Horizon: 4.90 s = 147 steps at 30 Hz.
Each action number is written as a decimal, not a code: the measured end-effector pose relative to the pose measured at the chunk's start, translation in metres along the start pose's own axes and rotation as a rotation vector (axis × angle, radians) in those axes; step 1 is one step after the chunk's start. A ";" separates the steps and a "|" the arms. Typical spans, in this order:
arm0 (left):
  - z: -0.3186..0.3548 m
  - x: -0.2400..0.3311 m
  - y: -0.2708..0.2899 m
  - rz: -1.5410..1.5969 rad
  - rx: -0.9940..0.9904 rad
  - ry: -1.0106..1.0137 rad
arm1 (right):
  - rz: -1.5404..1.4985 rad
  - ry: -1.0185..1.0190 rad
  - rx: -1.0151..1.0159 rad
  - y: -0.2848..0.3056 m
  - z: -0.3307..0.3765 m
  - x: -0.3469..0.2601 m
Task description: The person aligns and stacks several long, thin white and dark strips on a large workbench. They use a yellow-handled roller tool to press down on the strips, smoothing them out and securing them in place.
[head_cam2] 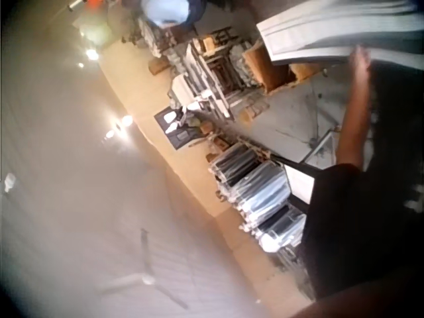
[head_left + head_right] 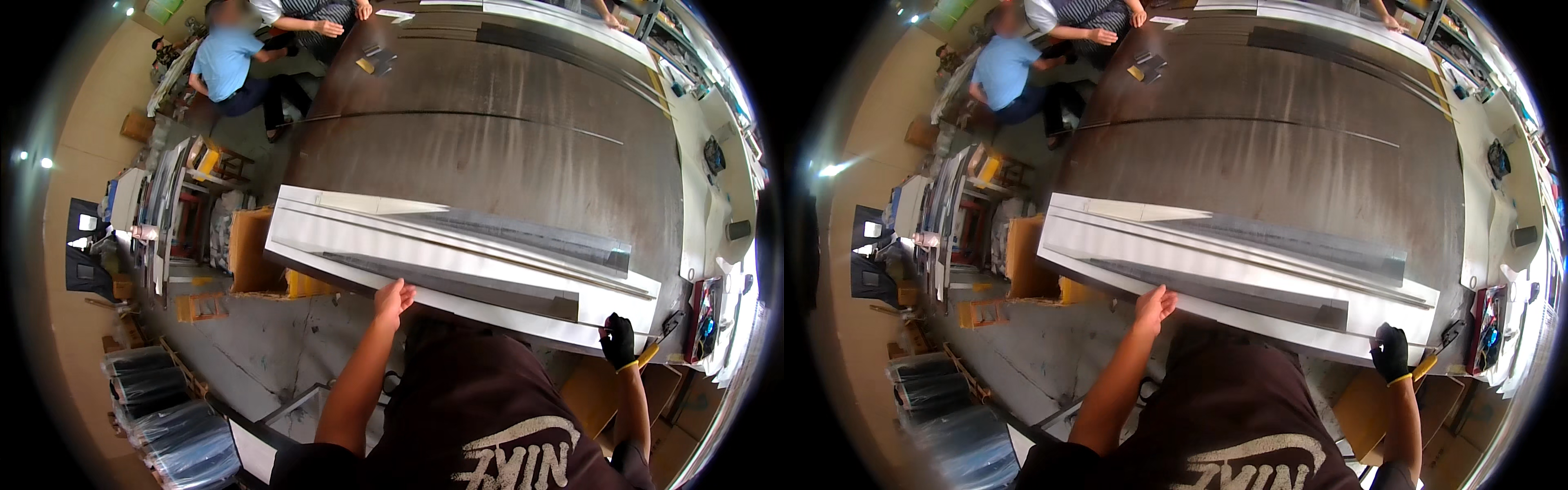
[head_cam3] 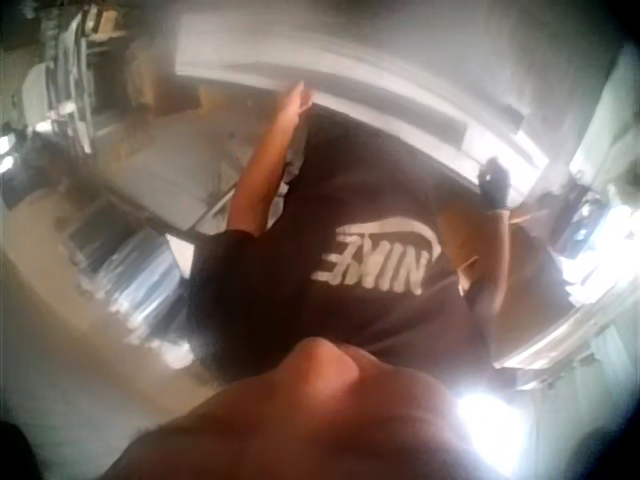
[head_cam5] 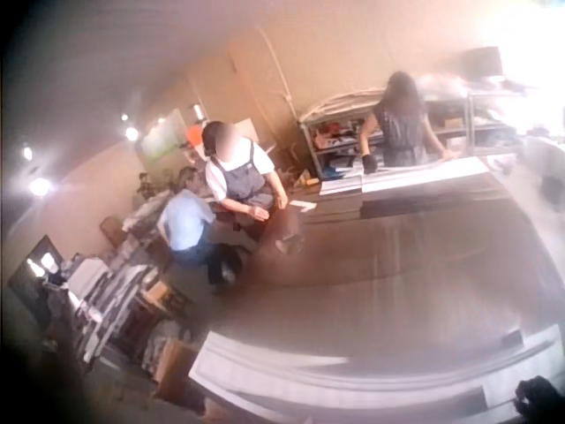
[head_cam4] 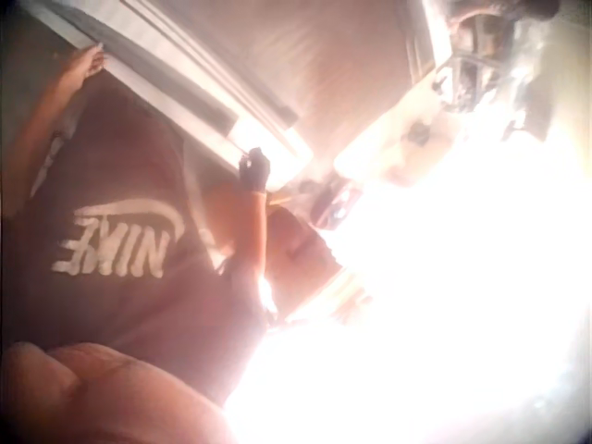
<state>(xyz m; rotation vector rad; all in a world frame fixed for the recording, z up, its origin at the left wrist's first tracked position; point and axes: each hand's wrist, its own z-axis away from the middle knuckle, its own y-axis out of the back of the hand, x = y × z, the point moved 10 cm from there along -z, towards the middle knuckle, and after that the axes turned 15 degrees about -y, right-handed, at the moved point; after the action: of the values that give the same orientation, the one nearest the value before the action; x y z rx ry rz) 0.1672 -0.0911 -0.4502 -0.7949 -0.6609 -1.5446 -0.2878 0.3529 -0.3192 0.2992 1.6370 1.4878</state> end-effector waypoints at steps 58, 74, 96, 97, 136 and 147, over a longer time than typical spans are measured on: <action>0.057 0.075 -0.083 -1.457 -0.562 -1.042 | -0.125 -0.452 0.165 0.001 -0.027 -0.030; 0.061 0.078 -0.074 -1.442 -0.619 -1.089 | -0.147 -0.522 -0.139 -0.097 0.116 -0.054; 0.075 0.229 -0.153 -0.947 -0.491 -1.010 | 0.160 -0.367 0.372 0.012 -0.048 0.037; 0.081 0.271 -0.169 -0.865 -0.455 -1.087 | 0.175 -0.365 0.344 0.010 -0.052 0.039; 0.032 0.045 -0.037 -1.274 -0.155 -1.143 | -0.157 -0.257 0.360 0.026 -0.025 0.128; 0.050 0.043 -0.039 -1.248 -0.143 -1.143 | 0.114 -0.244 0.301 0.013 -0.020 0.123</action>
<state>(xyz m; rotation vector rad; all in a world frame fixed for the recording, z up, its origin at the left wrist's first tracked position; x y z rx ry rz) 0.1324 -0.0727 -0.3846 -1.5306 -2.1993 -2.1213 -0.3787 0.4264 -0.3630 0.7231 1.6629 1.2282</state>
